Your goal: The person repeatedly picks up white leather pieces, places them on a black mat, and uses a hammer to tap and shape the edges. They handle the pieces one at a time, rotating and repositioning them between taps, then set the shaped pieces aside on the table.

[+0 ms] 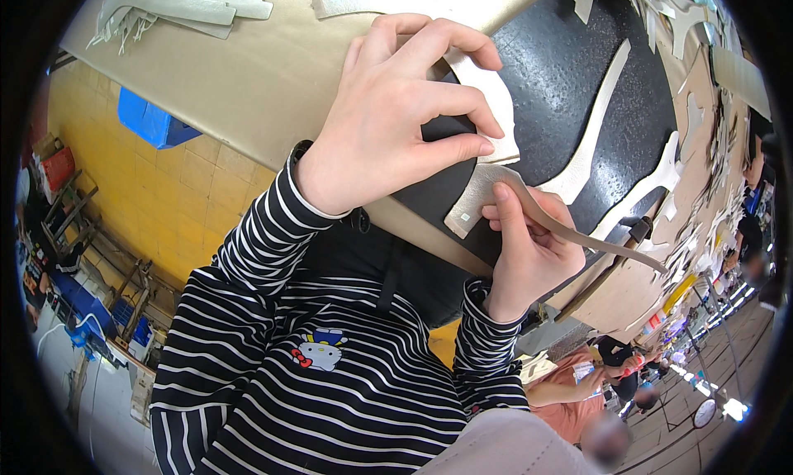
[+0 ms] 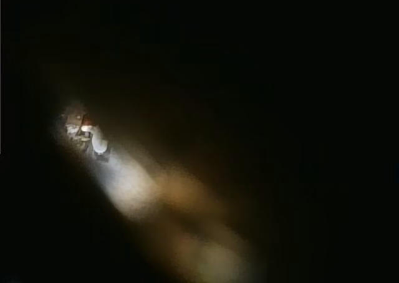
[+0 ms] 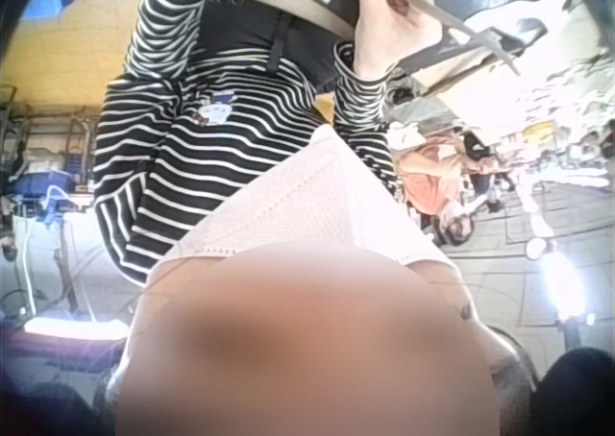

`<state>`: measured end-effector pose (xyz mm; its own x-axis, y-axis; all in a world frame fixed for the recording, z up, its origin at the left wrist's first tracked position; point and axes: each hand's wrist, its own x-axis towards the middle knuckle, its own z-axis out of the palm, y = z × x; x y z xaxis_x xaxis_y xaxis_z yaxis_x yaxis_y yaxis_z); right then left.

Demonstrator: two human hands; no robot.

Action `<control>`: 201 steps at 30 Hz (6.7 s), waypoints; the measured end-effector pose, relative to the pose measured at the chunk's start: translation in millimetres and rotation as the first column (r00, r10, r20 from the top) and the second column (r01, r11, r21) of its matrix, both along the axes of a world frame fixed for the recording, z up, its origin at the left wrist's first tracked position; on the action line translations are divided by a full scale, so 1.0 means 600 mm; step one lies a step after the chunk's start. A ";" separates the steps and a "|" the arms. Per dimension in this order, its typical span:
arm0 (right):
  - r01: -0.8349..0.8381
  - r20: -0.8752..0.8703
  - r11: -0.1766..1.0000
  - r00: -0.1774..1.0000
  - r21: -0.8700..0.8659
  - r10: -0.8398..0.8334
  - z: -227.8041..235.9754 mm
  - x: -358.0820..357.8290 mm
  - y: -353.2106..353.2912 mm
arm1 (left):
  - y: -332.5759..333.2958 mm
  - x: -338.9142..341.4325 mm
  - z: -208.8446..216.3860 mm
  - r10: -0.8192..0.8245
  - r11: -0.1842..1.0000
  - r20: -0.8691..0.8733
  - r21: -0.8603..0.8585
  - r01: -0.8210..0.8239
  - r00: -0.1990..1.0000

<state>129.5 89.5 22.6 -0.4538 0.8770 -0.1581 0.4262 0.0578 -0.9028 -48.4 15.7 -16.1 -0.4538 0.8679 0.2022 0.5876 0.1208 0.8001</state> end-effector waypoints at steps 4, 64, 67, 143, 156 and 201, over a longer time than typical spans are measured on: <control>0.006 -0.010 1.000 1.000 0.004 -0.006 -0.003 -0.001 -0.001 | 0.001 0.000 0.000 0.001 1.000 0.002 0.002 -0.001 1.000; -0.007 -0.069 0.997 0.998 0.081 0.013 -0.013 -0.006 0.000 | -0.003 0.029 0.051 -0.019 0.972 0.008 -0.232 0.020 1.000; -0.001 -0.051 0.998 0.999 0.066 0.005 -0.012 -0.007 0.001 | -0.002 0.029 0.052 -0.016 0.972 0.030 -0.234 0.023 0.999; 0.120 0.038 0.990 0.992 0.079 -0.123 -0.008 -0.017 0.004 | 0.016 0.037 0.055 0.015 0.963 -0.027 -0.270 -0.021 1.000; 0.206 0.032 0.976 0.977 0.074 -0.209 -0.009 -0.027 -0.002 | 0.020 0.037 0.058 0.027 0.956 -0.023 -0.292 -0.032 0.999; -0.075 0.252 0.898 0.967 0.434 -0.041 -0.012 -0.020 0.034 | 0.018 0.057 0.050 0.111 0.966 -0.202 -0.209 -0.153 0.973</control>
<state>117.3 110.0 15.5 -0.4663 0.8750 0.1298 0.6278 0.4308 -0.6484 -14.5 26.5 14.0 -0.5399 0.8353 0.1037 0.6911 0.3695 0.6212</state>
